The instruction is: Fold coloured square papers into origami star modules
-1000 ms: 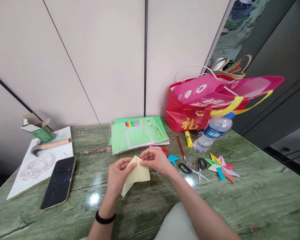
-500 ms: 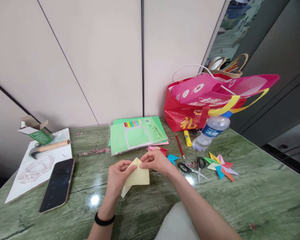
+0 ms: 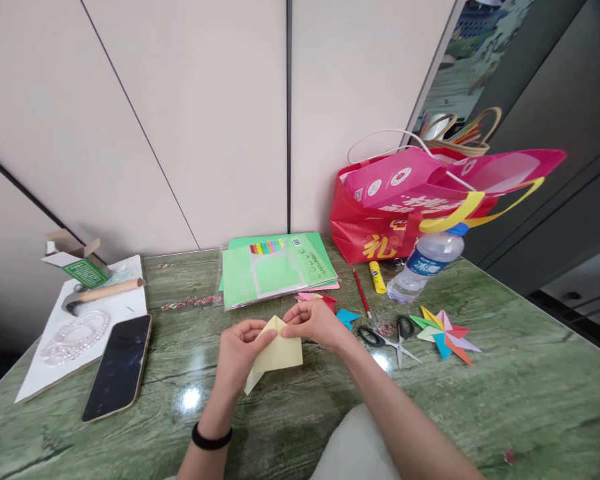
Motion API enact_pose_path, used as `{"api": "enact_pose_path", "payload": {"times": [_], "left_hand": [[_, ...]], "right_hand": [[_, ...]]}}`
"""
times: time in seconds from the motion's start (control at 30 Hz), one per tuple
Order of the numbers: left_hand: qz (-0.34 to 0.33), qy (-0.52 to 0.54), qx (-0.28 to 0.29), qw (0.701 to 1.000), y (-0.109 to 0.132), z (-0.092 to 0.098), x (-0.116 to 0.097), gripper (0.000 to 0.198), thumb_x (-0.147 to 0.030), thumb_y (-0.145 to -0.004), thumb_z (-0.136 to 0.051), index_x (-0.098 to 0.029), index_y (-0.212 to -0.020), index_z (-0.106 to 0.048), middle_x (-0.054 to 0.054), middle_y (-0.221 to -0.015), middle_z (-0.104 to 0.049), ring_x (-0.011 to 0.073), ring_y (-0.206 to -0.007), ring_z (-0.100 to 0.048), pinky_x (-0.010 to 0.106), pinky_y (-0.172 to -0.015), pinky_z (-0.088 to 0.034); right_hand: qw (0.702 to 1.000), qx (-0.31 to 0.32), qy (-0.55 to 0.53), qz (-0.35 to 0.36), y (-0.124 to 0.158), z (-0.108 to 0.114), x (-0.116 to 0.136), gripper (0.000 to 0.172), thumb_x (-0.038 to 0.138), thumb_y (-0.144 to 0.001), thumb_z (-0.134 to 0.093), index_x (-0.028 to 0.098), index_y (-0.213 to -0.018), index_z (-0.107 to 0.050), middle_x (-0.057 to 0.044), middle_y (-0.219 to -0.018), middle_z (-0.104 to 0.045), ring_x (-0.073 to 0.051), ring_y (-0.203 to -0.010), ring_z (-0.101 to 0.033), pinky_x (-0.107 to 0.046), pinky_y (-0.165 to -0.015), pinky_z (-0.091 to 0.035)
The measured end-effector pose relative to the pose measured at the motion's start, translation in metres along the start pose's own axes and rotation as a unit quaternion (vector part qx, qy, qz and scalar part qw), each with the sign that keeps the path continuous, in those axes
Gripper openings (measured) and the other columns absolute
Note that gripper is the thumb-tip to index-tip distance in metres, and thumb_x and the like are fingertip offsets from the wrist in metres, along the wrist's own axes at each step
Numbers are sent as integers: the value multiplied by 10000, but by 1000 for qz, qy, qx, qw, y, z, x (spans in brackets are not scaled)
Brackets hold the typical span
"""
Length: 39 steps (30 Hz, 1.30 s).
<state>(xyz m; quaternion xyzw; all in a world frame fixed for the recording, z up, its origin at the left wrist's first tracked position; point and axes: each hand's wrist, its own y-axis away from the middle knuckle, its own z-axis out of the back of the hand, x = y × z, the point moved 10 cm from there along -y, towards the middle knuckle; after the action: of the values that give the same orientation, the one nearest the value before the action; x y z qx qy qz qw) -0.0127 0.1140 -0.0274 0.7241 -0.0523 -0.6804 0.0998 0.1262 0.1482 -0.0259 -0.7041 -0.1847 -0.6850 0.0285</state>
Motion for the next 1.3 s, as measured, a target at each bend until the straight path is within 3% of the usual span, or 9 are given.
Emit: {"api": "enact_pose_path", "payload": {"times": [0.53,0.87,1.3], "left_hand": [[12,-11,18,1000,1,-5,0,287,-295,-525,-784,-128,-729,-668,50,-618,-716,158,-502,-625,217,-459,-458],[-15,-57,17,998,4,-8,-8,234,-286,-541,-759,-130,-680,-653,33,-592,-699,131,-474,-595,191,-438,-426],[-36,-82,51,995,5,-14,-13,204,-280,-566,-745,-140,-679,-651,36,-627,-702,155,-527,-617,207,-471,-437]], "right_hand": [[1000,7,-2,-2,0,-2,0,313,268,-413,-812,133,-624,-625,4,-579,-628,-112,-541,-558,-233,-524,-434],[998,51,-21,27,2,-11,6,246,319,-542,-756,138,-692,-682,6,-645,-641,-92,-569,-529,-228,-561,-401],[998,44,-28,25,1,-10,4,281,385,-501,-768,147,-589,-647,16,-562,-609,-82,-503,-481,-217,-493,-373]]}}
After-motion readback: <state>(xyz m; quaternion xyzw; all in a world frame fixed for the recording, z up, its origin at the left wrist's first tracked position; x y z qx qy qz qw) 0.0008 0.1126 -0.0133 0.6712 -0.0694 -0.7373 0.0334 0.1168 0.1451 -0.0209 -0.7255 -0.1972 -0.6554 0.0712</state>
